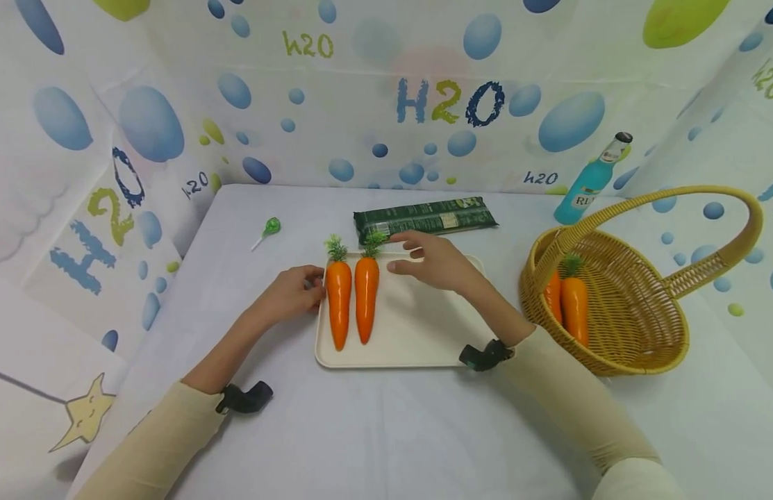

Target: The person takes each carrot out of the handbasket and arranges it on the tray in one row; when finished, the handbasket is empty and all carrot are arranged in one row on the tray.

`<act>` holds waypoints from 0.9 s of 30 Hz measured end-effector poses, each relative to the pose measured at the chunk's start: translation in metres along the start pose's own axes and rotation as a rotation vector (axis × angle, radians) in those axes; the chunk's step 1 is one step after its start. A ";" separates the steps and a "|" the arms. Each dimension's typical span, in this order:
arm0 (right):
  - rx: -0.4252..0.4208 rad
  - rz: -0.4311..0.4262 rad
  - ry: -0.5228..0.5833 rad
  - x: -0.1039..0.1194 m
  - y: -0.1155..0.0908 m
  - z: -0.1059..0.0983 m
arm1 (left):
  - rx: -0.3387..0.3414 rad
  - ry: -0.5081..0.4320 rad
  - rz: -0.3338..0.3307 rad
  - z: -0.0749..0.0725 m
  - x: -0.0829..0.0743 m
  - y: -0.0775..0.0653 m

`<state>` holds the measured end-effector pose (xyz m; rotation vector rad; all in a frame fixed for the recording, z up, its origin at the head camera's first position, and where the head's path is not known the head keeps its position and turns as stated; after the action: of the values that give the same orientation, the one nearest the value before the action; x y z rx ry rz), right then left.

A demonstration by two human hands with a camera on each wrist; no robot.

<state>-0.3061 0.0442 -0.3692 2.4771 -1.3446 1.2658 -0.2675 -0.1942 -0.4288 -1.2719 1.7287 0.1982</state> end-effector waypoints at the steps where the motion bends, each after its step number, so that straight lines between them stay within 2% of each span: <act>1: -0.005 0.004 -0.014 0.001 -0.008 -0.005 | -0.001 0.000 0.001 0.000 0.001 0.000; 9: 0.023 0.009 -0.106 0.008 -0.091 -0.039 | 0.003 0.001 0.009 -0.001 0.000 -0.003; 16: 0.075 0.024 -0.191 -0.003 -0.166 -0.065 | -0.004 0.016 -0.005 -0.003 0.003 -0.004; 19: 0.117 0.028 -0.238 -0.018 -0.188 -0.076 | -0.014 0.018 -0.012 -0.005 0.004 -0.003; 23: 0.185 0.065 -0.241 -0.054 -0.209 -0.086 | -0.006 0.003 -0.003 -0.004 0.001 -0.002; 27: 0.164 0.123 -0.200 -0.098 -0.216 -0.094 | 0.001 0.004 0.008 -0.001 -0.002 -0.001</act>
<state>-0.2388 0.2817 -0.3052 2.7349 -1.5159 1.2246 -0.2668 -0.1934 -0.4263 -1.2657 1.7373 0.1991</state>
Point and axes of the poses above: each hand's wrist, its own y-axis towards the middle knuckle, its own z-axis out of the palm, x = y × z, the point moved 7 cm from there along y, towards the middle knuckle, and after that the axes turned 15 degrees about x, right-handed, at the moved point
